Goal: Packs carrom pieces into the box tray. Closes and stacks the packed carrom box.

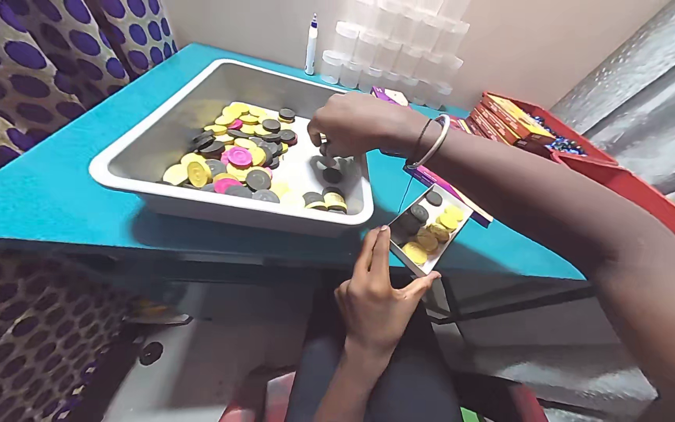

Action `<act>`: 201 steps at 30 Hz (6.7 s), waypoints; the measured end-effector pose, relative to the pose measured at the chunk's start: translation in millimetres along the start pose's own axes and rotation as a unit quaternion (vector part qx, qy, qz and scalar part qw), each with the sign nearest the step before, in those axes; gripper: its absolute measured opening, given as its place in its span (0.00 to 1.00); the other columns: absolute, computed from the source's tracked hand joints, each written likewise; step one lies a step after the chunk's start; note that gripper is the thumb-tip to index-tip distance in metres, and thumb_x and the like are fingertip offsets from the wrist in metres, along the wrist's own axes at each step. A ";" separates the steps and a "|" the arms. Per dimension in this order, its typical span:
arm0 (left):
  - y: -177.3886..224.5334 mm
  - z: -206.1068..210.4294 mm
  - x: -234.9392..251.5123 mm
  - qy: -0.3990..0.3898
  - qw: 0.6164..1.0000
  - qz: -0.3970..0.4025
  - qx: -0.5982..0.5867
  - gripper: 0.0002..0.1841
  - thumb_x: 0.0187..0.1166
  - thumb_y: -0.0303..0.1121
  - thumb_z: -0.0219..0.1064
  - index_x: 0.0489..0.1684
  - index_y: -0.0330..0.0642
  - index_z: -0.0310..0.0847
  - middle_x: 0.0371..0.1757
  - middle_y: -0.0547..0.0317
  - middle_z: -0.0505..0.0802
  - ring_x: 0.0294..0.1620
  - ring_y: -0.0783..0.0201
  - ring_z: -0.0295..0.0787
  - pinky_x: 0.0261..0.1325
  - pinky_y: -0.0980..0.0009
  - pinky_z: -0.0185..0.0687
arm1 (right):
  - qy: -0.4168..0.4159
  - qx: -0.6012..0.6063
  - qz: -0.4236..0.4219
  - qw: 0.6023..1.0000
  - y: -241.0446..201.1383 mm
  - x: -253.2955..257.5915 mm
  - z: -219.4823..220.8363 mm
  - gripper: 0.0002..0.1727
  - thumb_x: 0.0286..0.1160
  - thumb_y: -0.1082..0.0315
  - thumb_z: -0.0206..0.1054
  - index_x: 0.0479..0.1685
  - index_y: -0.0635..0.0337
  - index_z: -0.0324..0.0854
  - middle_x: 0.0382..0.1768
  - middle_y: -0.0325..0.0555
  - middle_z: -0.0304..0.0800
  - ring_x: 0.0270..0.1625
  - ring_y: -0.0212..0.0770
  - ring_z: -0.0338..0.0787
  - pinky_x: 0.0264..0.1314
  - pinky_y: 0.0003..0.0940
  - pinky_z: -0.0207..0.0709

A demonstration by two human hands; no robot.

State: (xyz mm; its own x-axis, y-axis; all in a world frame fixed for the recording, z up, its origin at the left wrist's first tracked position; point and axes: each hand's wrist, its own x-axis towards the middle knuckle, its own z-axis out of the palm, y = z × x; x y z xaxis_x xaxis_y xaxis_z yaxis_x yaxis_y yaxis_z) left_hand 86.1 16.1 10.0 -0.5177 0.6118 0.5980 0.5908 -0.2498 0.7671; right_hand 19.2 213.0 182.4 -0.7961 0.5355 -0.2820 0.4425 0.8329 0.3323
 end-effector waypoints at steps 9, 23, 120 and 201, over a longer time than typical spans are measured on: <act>1.5 0.1 0.5 0.008 1.000 0.002 0.008 0.43 0.46 0.62 0.83 0.59 0.37 0.92 0.59 0.47 0.96 0.21 0.64 0.90 0.15 0.65 0.77 | -0.038 0.014 -0.048 0.998 -15.8 -26.4 -2.9 0.14 0.72 0.64 0.76 0.53 0.59 0.88 0.41 0.53 0.90 0.48 0.58 0.90 0.49 0.64 0.79; 3.1 0.8 -0.1 0.015 1.000 0.000 0.008 0.42 0.45 0.60 0.84 0.58 0.38 0.92 0.58 0.46 0.96 0.22 0.62 0.91 0.15 0.63 0.79 | -0.043 -0.054 -0.094 0.993 -23.8 0.6 -3.9 0.15 0.62 0.61 0.80 0.27 0.60 0.80 0.26 0.49 0.80 0.34 0.54 0.85 0.30 0.56 0.73; -0.1 -1.4 2.1 0.000 0.999 0.039 0.021 0.42 0.53 0.56 0.82 0.62 0.28 0.87 0.64 0.42 0.92 0.43 0.68 0.95 0.34 0.73 0.88 | 0.459 0.170 -0.143 0.860 48.7 -142.1 83.0 0.14 0.75 0.60 0.65 0.44 0.60 0.90 0.46 0.51 0.94 0.51 0.43 0.93 0.51 0.40 0.85; -4.3 -23.9 16.6 -0.131 0.982 -0.082 -0.112 0.33 0.71 0.34 0.77 0.80 0.36 0.76 0.83 0.48 0.80 0.41 0.72 0.96 0.30 0.73 0.93 | 0.283 0.347 0.400 0.800 45.4 -241.0 192.1 0.31 0.79 0.49 0.72 0.77 0.58 0.80 0.76 0.65 0.79 0.79 0.70 0.77 0.74 0.74 0.69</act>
State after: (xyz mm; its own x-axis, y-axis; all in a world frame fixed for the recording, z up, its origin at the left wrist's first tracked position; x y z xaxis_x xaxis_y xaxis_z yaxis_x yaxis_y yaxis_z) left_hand 60.2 9.4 22.2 -0.4008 0.8223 0.4040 0.3458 -0.2726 0.8978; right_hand 310.5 148.6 92.6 -0.1158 0.9505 0.2885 0.8699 0.2372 -0.4324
